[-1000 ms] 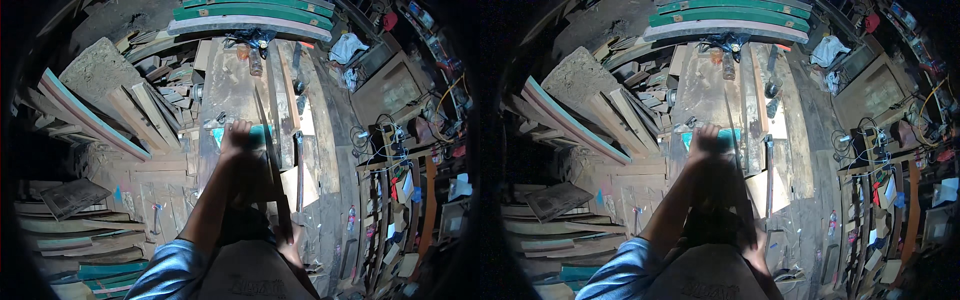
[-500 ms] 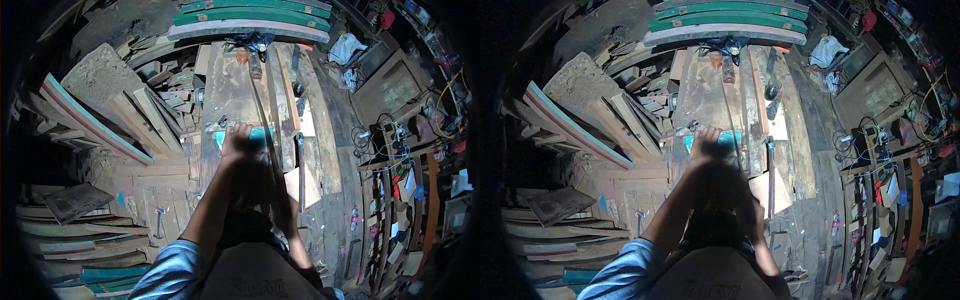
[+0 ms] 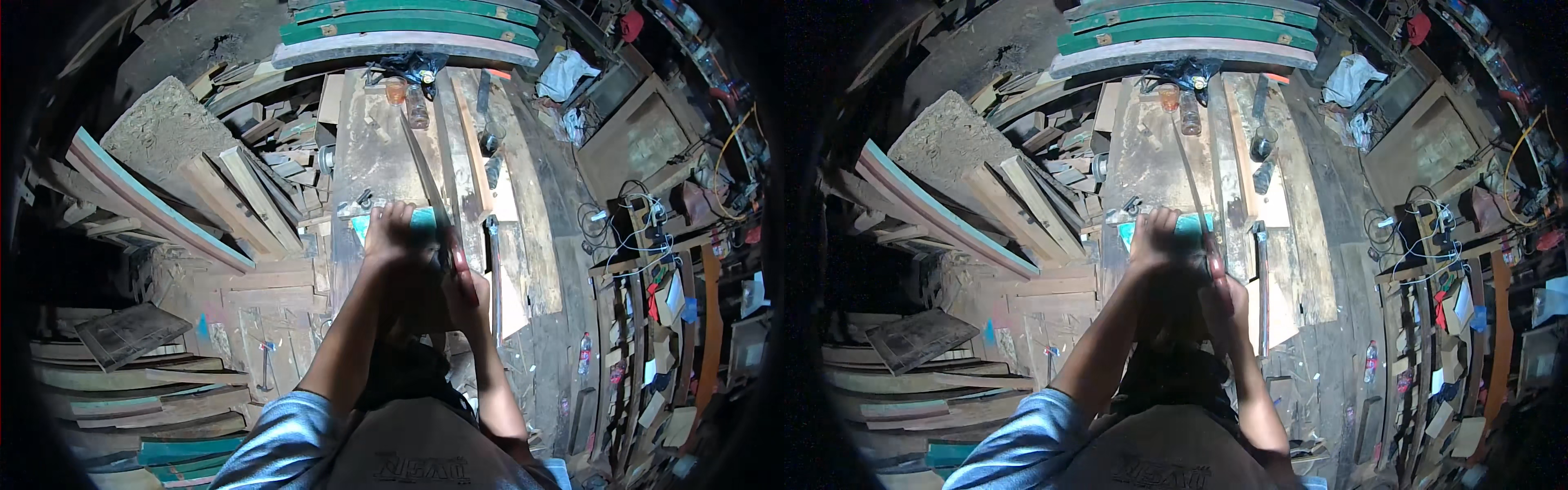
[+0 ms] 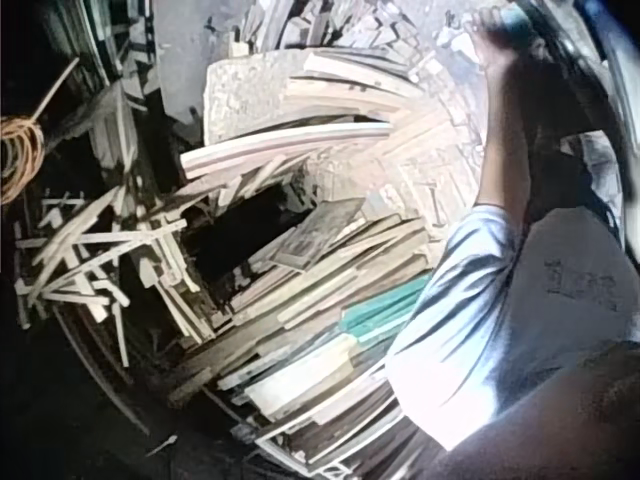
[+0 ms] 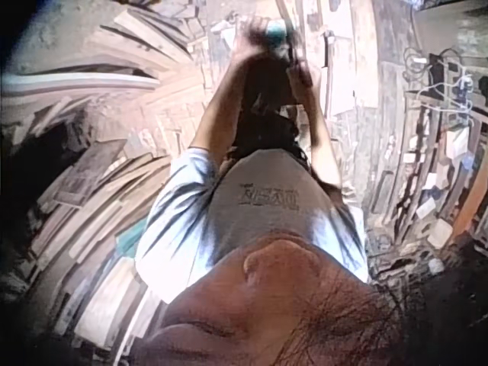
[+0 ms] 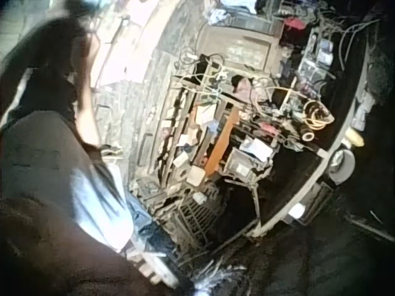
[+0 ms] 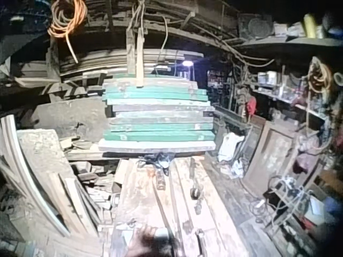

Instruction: Using a hand saw and hammer to cut and join wooden components in a workshop.

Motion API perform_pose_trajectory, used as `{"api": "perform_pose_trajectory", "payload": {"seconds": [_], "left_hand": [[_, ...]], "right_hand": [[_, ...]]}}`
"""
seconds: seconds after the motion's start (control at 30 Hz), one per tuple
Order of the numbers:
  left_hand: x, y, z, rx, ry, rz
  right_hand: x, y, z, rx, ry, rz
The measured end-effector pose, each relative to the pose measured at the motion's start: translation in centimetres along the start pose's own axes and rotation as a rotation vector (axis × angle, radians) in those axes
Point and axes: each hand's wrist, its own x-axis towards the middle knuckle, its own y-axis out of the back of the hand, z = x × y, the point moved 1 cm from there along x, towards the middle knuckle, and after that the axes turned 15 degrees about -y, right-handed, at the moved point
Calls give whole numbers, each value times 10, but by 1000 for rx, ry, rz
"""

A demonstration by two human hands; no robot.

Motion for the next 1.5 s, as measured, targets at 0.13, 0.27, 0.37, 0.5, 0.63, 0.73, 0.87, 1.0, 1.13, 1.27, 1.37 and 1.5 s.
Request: {"api": "perform_pose_trajectory", "payload": {"seconds": [0.13, 0.27, 0.37, 0.5, 0.63, 0.73, 0.87, 1.0, 1.13, 1.27, 1.37, 1.5], "left_hand": [[-11, -14, -9, 36, 60, 63], [0, -14, -4, 80, 8, -65], [-17, -41, -38, 195, 23, -93], [-7, -35, -26, 129, 62, -256], [2, -3, -3, -9, 13, -206], [-2, 3, -5, 1, 63, -208], [-2, 7, -3, 41, 114, -224], [-2, 2, -11, 22, 69, -246], [-8, -18, -20, 37, 38, -154], [-13, -29, -27, 51, -10, -19], [-4, -17, -16, 27, 32, -122], [3, 6, 6, -13, 45, -162]], "right_hand": [[-45, -4, 28, -427, 276, 201], [-149, 19, 54, -341, -71, 291], [-163, 34, 79, -368, -48, 227], [-78, 18, 27, -531, 329, 289], [9, -4, 18, -275, 255, 134], [12, -21, 5, -188, 28, 127], [-66, -3, 55, -702, 334, 291], [-158, 31, 97, -413, 150, 169], [-150, 36, 97, -309, -8, 238], [-43, 4, 35, -230, 350, 150], [40, -17, 12, -240, 319, 148], [49, -15, 3, -77, 178, 129]]}}
